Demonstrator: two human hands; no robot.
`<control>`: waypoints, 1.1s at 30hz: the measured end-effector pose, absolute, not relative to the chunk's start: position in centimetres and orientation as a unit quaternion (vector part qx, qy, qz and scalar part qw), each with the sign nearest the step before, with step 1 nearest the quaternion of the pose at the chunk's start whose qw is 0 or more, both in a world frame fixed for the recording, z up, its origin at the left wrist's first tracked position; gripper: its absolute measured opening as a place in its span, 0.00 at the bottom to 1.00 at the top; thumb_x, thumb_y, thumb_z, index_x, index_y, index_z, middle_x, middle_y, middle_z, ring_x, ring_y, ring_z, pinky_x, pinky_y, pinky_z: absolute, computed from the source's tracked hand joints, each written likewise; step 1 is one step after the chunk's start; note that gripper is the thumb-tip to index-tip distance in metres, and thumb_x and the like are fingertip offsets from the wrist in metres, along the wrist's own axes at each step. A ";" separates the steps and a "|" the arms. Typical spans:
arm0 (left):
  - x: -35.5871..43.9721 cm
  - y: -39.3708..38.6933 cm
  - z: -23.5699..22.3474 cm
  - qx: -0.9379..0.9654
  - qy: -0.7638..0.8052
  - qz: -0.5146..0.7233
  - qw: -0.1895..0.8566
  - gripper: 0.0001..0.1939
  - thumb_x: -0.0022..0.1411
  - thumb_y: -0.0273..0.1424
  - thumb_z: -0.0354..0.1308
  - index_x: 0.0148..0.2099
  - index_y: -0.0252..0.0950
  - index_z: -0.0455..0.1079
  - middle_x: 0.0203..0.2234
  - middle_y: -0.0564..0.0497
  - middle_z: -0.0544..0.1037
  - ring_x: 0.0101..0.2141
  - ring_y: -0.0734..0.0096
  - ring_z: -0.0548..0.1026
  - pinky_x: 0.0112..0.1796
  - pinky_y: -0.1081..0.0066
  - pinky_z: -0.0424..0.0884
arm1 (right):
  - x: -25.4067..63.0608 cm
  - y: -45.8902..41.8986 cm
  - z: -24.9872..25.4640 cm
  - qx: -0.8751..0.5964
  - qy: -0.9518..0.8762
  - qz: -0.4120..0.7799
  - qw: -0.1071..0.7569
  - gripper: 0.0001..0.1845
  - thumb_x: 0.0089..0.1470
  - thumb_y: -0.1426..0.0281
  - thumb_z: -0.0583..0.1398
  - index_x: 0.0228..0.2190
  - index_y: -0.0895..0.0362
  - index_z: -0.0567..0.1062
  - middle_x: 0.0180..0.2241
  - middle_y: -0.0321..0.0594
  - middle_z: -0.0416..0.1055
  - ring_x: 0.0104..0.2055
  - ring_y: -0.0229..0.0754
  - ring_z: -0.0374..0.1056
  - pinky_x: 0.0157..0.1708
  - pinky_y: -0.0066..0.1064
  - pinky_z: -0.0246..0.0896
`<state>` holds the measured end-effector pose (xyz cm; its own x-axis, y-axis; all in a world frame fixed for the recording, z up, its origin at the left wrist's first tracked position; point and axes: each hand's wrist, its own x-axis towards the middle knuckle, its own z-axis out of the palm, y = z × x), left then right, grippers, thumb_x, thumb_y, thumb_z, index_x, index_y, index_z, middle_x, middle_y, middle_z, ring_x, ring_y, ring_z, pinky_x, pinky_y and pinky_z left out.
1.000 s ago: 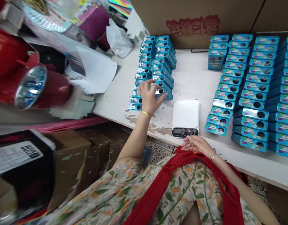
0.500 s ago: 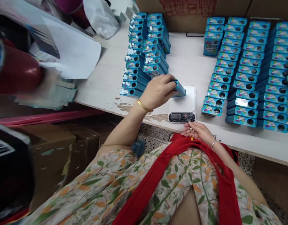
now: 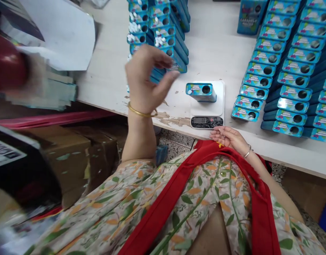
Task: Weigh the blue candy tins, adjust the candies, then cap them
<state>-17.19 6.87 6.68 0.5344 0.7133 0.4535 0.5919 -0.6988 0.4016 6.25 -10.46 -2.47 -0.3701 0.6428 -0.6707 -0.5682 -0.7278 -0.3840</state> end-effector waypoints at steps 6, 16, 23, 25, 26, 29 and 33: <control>-21.0 6.3 4.6 0.810 0.477 0.325 0.107 0.13 0.72 0.45 0.50 0.48 0.44 0.68 0.36 0.51 0.75 0.37 0.70 0.74 0.40 0.64 0.73 | 6.6 -10.0 -2.2 -0.444 -0.054 0.828 0.339 0.09 0.54 0.71 0.67 0.38 0.58 0.78 0.41 0.45 0.80 0.45 0.42 0.78 0.53 0.33 0.72; -20.3 4.3 1.7 0.834 0.476 0.256 0.106 0.23 0.73 0.50 0.43 0.55 0.41 0.67 0.47 0.47 0.76 0.49 0.65 0.73 0.51 0.58 0.71 | 6.4 -9.6 -1.8 -0.466 -0.069 0.810 0.349 0.12 0.54 0.66 0.68 0.40 0.56 0.78 0.44 0.44 0.80 0.50 0.41 0.76 0.57 0.33 0.69; -20.3 3.6 -0.9 0.876 0.396 0.264 0.082 0.32 0.69 0.58 0.42 0.63 0.45 0.63 0.61 0.47 0.66 0.62 0.55 0.64 0.60 0.47 0.61 | 6.6 -8.4 0.3 -0.507 -0.186 0.766 0.348 0.20 0.48 0.55 0.71 0.35 0.55 0.75 0.35 0.40 0.80 0.31 0.38 0.77 0.30 0.26 0.74; -20.1 3.4 -1.5 0.871 0.408 0.246 0.120 0.35 0.66 0.62 0.42 0.65 0.48 0.61 0.65 0.48 0.62 0.67 0.50 0.57 0.64 0.43 0.54 | 6.6 -7.7 1.1 -0.525 -0.255 0.723 0.368 0.19 0.51 0.53 0.69 0.34 0.54 0.74 0.31 0.38 0.78 0.24 0.35 0.73 0.21 0.24 0.66; -19.9 3.3 -1.7 0.870 0.412 0.234 0.137 0.36 0.64 0.63 0.42 0.65 0.49 0.60 0.67 0.48 0.60 0.68 0.48 0.54 0.65 0.42 0.50 | 6.5 -7.2 1.5 -0.535 -0.293 0.695 0.380 0.19 0.53 0.52 0.67 0.33 0.54 0.73 0.30 0.37 0.77 0.22 0.33 0.70 0.18 0.25 0.62; -18.8 3.0 -1.8 0.872 0.415 0.212 0.150 0.38 0.64 0.63 0.42 0.67 0.48 0.59 0.69 0.47 0.56 0.70 0.47 0.49 0.66 0.41 0.43 | 6.2 -5.3 3.0 -0.561 -0.401 0.602 0.403 0.17 0.57 0.53 0.64 0.33 0.54 0.73 0.26 0.35 0.73 0.18 0.31 0.62 0.18 0.26 0.56; -16.2 2.7 -1.1 0.883 0.406 0.197 0.132 0.38 0.66 0.62 0.40 0.68 0.46 0.57 0.69 0.46 0.57 0.71 0.50 0.46 0.67 0.41 0.38 | 5.3 -1.7 4.3 -0.569 -0.504 0.505 0.408 0.17 0.58 0.53 0.64 0.33 0.55 0.74 0.22 0.34 0.66 0.24 0.34 0.64 0.24 0.26 0.57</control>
